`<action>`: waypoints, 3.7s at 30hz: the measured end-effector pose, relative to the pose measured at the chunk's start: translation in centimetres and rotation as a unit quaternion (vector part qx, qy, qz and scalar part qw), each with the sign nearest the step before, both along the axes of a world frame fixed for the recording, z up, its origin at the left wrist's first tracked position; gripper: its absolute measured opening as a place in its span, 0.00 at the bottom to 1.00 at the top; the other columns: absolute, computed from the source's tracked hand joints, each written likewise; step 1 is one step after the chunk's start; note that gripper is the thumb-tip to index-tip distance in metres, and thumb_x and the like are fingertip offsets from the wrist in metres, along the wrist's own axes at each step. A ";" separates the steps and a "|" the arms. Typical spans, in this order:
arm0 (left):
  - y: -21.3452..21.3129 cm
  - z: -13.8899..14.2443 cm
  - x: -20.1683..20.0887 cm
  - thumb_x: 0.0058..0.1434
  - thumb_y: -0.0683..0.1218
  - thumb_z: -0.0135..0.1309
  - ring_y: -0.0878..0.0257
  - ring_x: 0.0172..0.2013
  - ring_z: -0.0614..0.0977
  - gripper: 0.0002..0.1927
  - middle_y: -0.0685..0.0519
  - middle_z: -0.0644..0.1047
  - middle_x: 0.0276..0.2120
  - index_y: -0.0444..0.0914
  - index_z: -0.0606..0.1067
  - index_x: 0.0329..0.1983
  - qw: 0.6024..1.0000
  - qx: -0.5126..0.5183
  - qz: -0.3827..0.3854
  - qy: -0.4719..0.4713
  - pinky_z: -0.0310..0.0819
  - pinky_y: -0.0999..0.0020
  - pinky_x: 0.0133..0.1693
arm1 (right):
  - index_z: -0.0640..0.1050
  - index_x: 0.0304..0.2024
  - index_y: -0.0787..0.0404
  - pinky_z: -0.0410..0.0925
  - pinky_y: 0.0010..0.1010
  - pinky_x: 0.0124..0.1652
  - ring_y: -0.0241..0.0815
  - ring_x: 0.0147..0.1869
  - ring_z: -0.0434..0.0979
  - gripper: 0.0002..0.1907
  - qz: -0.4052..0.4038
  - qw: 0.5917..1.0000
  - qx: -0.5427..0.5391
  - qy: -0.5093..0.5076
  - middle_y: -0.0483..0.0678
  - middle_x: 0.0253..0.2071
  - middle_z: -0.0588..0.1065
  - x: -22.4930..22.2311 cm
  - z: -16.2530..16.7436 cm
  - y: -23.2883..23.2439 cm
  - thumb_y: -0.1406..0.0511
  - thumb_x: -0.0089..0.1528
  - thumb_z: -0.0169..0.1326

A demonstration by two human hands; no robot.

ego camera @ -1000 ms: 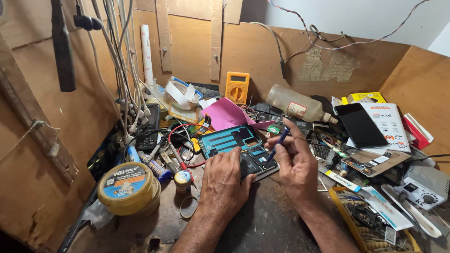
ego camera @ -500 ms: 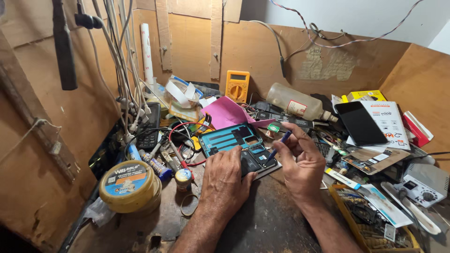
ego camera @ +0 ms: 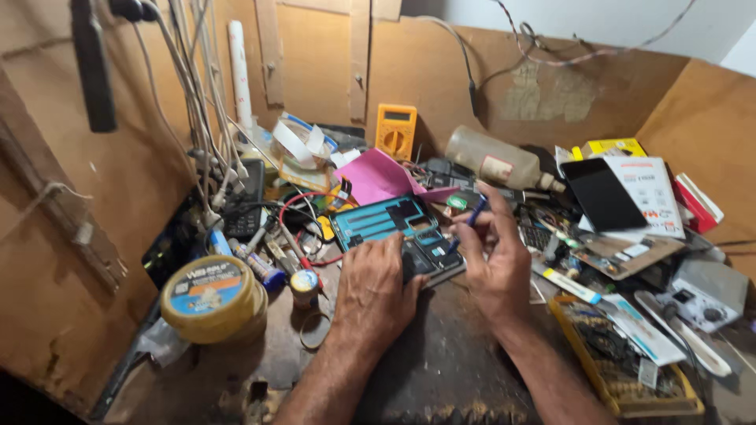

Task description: The person uses a blue plastic spudger to pry and adjust internal components of a disassembled smartphone on a cluttered workbench. The person then picks up a second smartphone, connects a charging cable, and places it on the table while continuing to work on the first device.

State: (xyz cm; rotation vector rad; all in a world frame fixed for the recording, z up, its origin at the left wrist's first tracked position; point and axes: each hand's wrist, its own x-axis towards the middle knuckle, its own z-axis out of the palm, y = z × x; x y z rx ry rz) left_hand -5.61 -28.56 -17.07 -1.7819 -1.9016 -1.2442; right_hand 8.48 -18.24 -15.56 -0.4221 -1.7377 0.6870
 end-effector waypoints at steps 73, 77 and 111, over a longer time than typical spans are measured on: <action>0.2 -0.4 0.2 0.52 0.46 0.66 0.45 0.49 0.77 0.28 0.40 0.78 0.42 0.29 0.71 0.53 1.000 -0.008 -0.020 -0.013 0.63 0.49 0.55 | 0.64 0.68 0.63 0.77 0.27 0.47 0.36 0.46 0.82 0.29 -0.003 1.000 0.018 0.006 0.48 0.41 0.77 -0.1 0.5 0.0 0.77 0.65 0.53; 0.1 -0.3 0.3 0.51 0.46 0.67 0.45 0.48 0.78 0.30 0.40 0.78 0.41 0.28 0.71 0.53 0.999 -0.005 -0.026 -0.020 0.64 0.50 0.53 | 0.65 0.68 0.61 0.76 0.27 0.48 0.36 0.46 0.80 0.28 0.016 1.000 0.008 0.011 0.47 0.42 0.76 -1.5 0.8 0.4 0.77 0.66 0.53; 0.2 -0.2 0.3 0.51 0.46 0.67 0.46 0.50 0.77 0.29 0.41 0.77 0.42 0.28 0.71 0.53 1.000 -0.006 -0.021 -0.010 0.63 0.50 0.54 | 0.64 0.72 0.55 0.72 0.22 0.40 0.28 0.37 0.74 0.36 0.016 0.999 0.006 -0.044 0.41 0.33 0.71 -2.3 0.3 1.2 0.77 0.63 0.58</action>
